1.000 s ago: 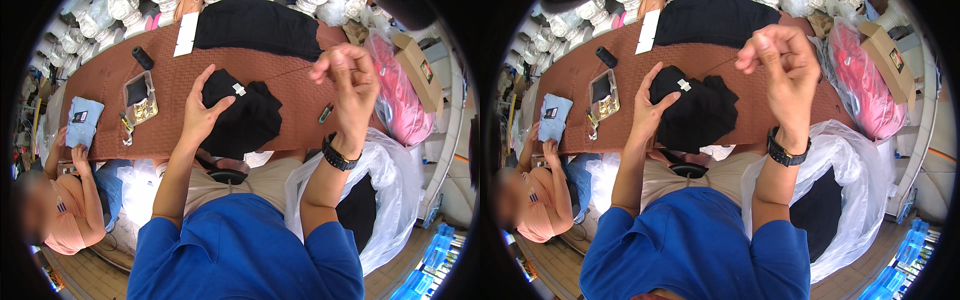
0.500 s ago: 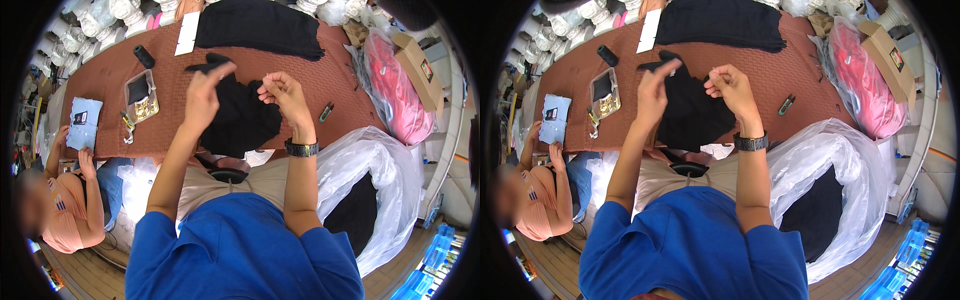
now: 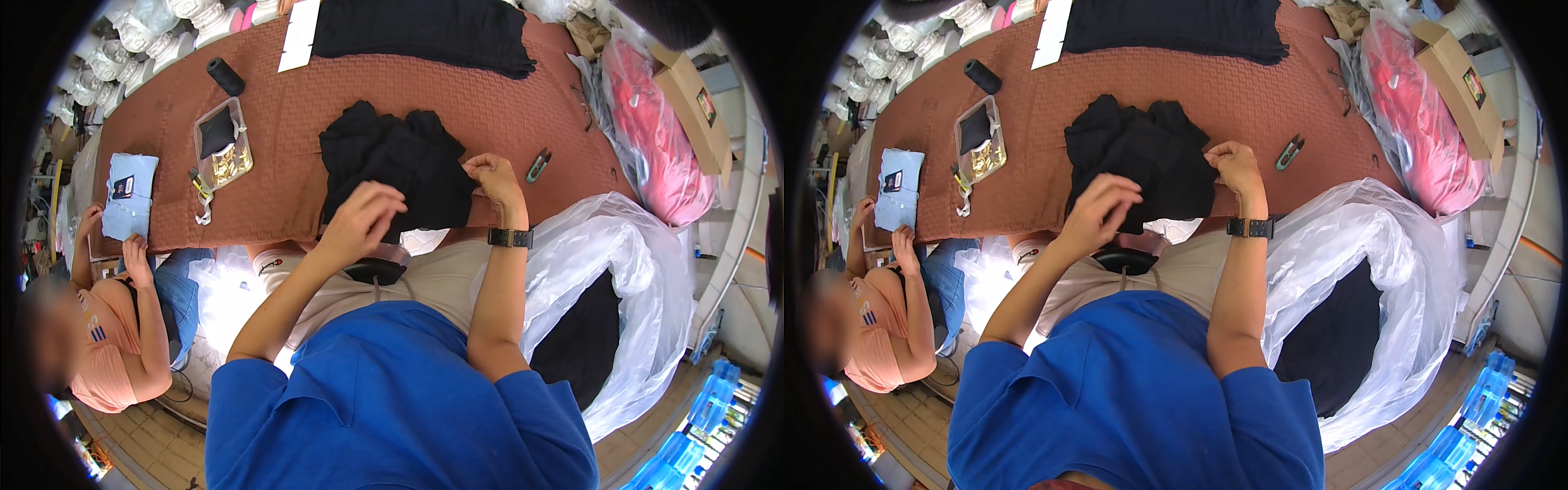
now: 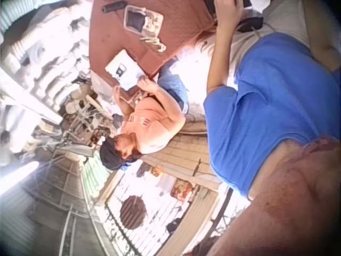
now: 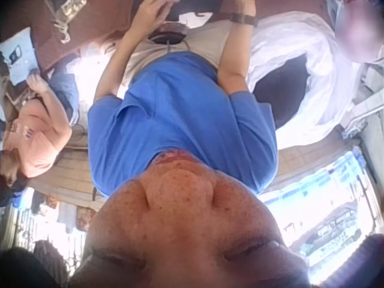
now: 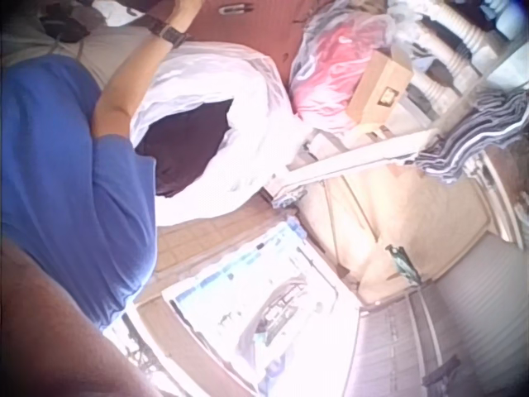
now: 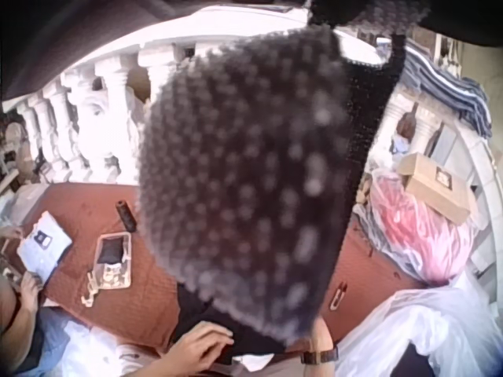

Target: The person positions a white label on a black fabric garment and then attaches the label by hand using a needle and thread.

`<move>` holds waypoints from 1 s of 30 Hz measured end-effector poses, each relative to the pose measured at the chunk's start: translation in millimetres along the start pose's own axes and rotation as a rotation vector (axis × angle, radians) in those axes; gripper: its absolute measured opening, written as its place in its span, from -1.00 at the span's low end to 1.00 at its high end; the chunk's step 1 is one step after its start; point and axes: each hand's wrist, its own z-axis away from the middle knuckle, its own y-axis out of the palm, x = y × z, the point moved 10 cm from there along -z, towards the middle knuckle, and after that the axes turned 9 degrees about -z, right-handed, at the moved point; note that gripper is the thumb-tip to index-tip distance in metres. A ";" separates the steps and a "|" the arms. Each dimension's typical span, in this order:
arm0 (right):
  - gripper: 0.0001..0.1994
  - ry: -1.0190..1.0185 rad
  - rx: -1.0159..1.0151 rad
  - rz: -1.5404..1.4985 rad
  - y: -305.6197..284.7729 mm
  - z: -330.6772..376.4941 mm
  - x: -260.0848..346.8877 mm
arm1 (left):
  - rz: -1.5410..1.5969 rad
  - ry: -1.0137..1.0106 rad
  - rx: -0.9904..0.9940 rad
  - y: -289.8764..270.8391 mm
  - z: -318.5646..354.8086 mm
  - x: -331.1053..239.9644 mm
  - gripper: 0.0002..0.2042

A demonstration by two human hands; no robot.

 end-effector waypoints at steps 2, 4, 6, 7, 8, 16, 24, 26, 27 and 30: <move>-0.86 -0.010 0.009 -0.022 -0.3 -1.8 -2.8 | -0.035 -0.058 -0.235 -27.0 -13.1 6.3 -0.89; -0.85 -0.094 -0.056 0.083 -3.1 -2.6 3.6 | -0.019 -0.288 -0.321 -34.0 -22.2 25.8 -0.92; -0.84 -0.332 -0.216 0.266 -4.5 5.1 26.7 | -0.155 -0.298 -0.282 -26.4 -29.5 34.8 -0.89; -0.83 -0.531 -0.342 0.394 1.1 17.4 46.6 | -0.255 -0.293 -0.279 -21.0 -31.6 38.4 -0.87; -0.82 -0.729 -0.471 0.522 12.1 36.5 68.5 | -0.353 -0.286 -0.276 -16.8 -35.4 39.5 -0.84; -0.82 -0.711 0.062 0.139 98.7 32.3 50.4 | 0.166 -0.551 -0.389 -5.0 -41.5 109.6 -0.83; -0.81 -0.590 0.156 0.096 96.0 22.6 40.2 | 0.474 -0.572 -0.340 -35.8 -35.2 115.3 -0.87; -0.81 -0.594 0.152 0.106 93.4 20.0 38.9 | 0.103 -0.342 -0.374 -46.1 -49.5 78.9 -0.88; -0.81 -0.595 0.149 0.111 92.5 18.9 37.9 | -0.025 -0.258 -0.309 -39.3 -57.1 61.9 -0.86; -0.82 -0.612 0.181 0.154 97.6 25.7 43.2 | -0.267 -0.176 -0.155 -18.1 -66.1 51.4 -0.89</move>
